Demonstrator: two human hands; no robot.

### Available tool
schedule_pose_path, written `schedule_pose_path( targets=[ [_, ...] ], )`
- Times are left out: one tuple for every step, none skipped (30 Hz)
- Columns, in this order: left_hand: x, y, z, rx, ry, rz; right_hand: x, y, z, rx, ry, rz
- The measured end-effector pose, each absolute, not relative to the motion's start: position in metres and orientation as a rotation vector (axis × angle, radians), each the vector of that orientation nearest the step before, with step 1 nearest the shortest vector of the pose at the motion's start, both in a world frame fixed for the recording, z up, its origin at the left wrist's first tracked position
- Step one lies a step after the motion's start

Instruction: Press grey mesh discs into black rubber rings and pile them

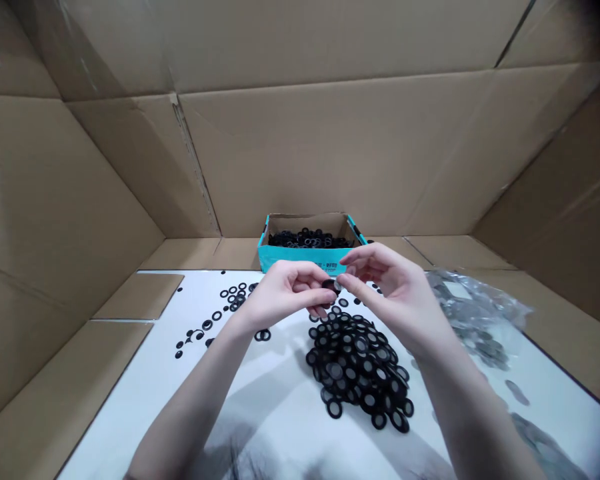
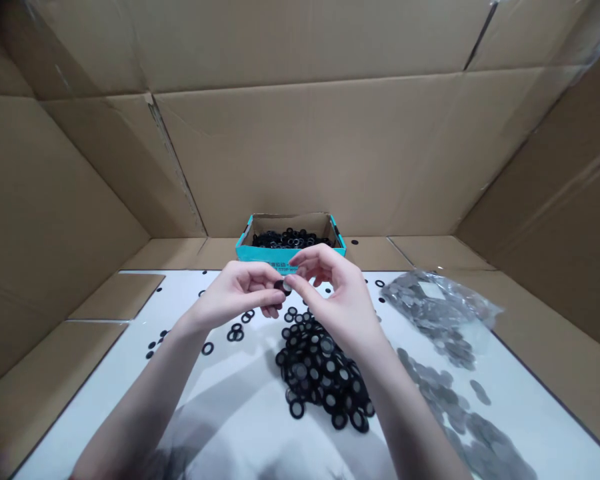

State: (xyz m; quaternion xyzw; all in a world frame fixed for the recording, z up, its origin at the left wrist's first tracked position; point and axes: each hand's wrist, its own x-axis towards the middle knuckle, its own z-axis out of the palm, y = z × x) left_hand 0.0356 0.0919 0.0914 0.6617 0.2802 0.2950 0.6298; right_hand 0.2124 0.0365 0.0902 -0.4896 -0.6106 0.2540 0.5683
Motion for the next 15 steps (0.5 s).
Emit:
schedule_pose_path(
  targets=[
    [0.0347, 0.0915, 0.0924, 1.513, 0.627, 0.679, 0.2119, 0.0369, 0.0907, -1.153, -1.421, 0.591],
    [0.0342, 0.0911, 0.0928, 1.515, 0.622, 0.683, 0.2115, 0.0371, 0.0912, -1.154, -1.410, 0.584],
    [0.0341, 0.0906, 0.0928, 1.520, 0.625, 0.692, 0.2110, 0.0371, 0.0917, -1.158, -1.407, 0.577],
    [0.0342, 0.0902, 0.0923, 1.522, 0.629, 0.706, 0.2104, 0.0369, 0.0922, -1.164, -1.411, 0.569],
    [0.0345, 0.0899, 0.0916, 1.523, 0.629, 0.724, 0.2096, 0.0367, 0.0926, -1.169, -1.419, 0.559],
    [0.0348, 0.0898, 0.0908, 1.523, 0.625, 0.745, 0.2087, 0.0365, 0.0929, -1.173, -1.427, 0.544],
    [0.0350, 0.0898, 0.0900, 1.526, 0.616, 0.768, 0.2079, 0.0364, 0.0932, -1.172, -1.433, 0.526],
    [0.0352, 0.0899, 0.0894, 1.532, 0.606, 0.790, 0.2072, 0.0364, 0.0935, -1.167, -1.437, 0.511],
    [0.0353, 0.0899, 0.0891, 1.543, 0.598, 0.812, 0.2066, 0.0367, 0.0936, -1.158, -1.437, 0.497],
    [0.0352, 0.0898, 0.0892, 1.559, 0.592, 0.831, 0.2062, 0.0371, 0.0936, -1.147, -1.437, 0.489],
    [0.0350, 0.0895, 0.0896, 1.575, 0.588, 0.851, 0.2061, 0.0378, 0.0934, -1.136, -1.436, 0.486],
    [0.0348, 0.0890, 0.0903, 1.586, 0.585, 0.871, 0.2062, 0.0385, 0.0931, -1.128, -1.435, 0.486],
    [0.0346, 0.0884, 0.0910, 1.592, 0.584, 0.890, 0.2065, 0.0392, 0.0927, -1.122, -1.435, 0.484],
    [0.0344, 0.0878, 0.0917, 1.594, 0.586, 0.904, 0.2069, 0.0398, 0.0923, -1.119, -1.438, 0.482],
    [0.0342, 0.0873, 0.0924, 1.594, 0.596, 0.914, 0.2073, 0.0402, 0.0920, -1.117, -1.444, 0.479]
  ],
)
